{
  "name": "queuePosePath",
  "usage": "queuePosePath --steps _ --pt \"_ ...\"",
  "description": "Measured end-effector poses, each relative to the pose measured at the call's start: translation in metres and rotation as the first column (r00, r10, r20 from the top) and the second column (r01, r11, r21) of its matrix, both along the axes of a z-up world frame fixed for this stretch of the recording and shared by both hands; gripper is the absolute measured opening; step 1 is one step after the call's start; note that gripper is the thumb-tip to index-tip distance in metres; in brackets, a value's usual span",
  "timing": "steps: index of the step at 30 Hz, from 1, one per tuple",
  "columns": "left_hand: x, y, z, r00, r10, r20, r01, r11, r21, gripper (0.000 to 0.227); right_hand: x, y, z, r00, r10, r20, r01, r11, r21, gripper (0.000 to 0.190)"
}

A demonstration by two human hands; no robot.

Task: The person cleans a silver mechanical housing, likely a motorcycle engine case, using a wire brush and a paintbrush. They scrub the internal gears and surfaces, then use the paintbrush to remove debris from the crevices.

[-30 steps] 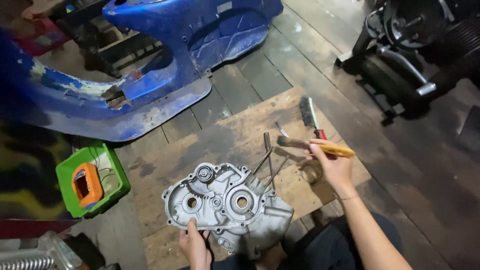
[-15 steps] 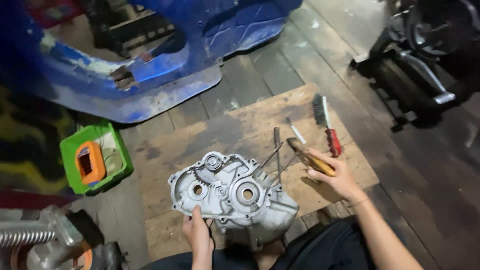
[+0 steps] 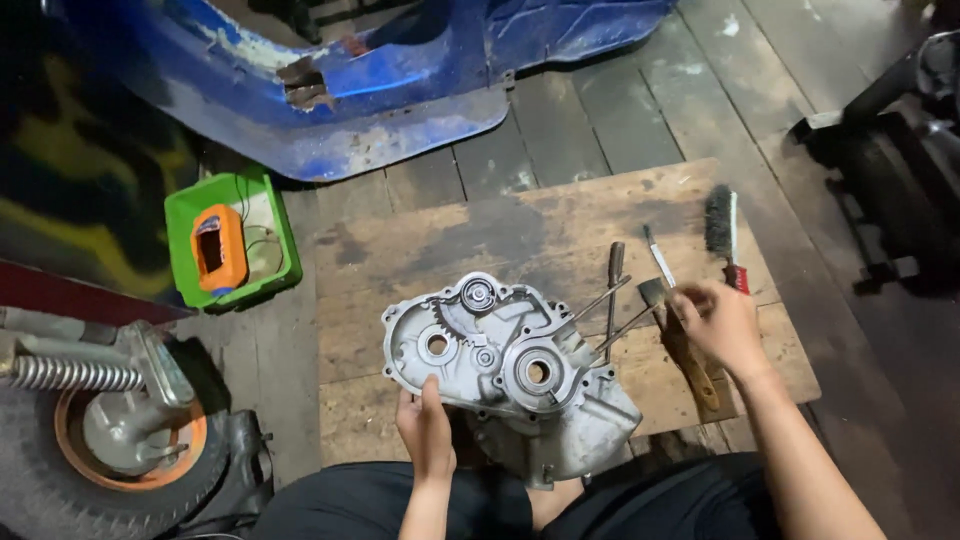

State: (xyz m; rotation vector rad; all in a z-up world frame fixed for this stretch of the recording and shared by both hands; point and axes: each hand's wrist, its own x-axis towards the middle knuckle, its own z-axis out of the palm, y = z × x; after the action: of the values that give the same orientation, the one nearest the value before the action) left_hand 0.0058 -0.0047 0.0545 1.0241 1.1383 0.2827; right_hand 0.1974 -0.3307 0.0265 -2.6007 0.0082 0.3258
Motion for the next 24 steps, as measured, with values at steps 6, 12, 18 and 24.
queuePosePath --steps 6,12,18,24 --pt "-0.003 0.003 -0.020 0.999 0.022 -0.046 -0.020 0.999 0.037 0.047 0.053 0.009 -0.063 0.983 -0.017 0.183 0.044 0.989 -0.140 0.022" --pt "-0.010 0.006 -0.051 0.966 -0.055 -0.253 0.121 0.959 0.255 0.045 0.050 0.029 -0.039 0.959 -0.272 -0.082 0.272 0.962 -0.013 0.027" --pt "-0.012 0.008 -0.061 0.997 -0.033 -0.065 0.042 0.987 0.157 0.044 0.001 0.029 0.049 0.983 0.012 0.185 -0.004 0.999 -0.042 0.016" --pt "-0.010 0.007 -0.061 1.000 -0.003 -0.013 0.006 0.977 0.212 0.038 -0.068 0.048 0.078 0.959 0.271 -0.083 -0.217 0.891 0.398 0.019"
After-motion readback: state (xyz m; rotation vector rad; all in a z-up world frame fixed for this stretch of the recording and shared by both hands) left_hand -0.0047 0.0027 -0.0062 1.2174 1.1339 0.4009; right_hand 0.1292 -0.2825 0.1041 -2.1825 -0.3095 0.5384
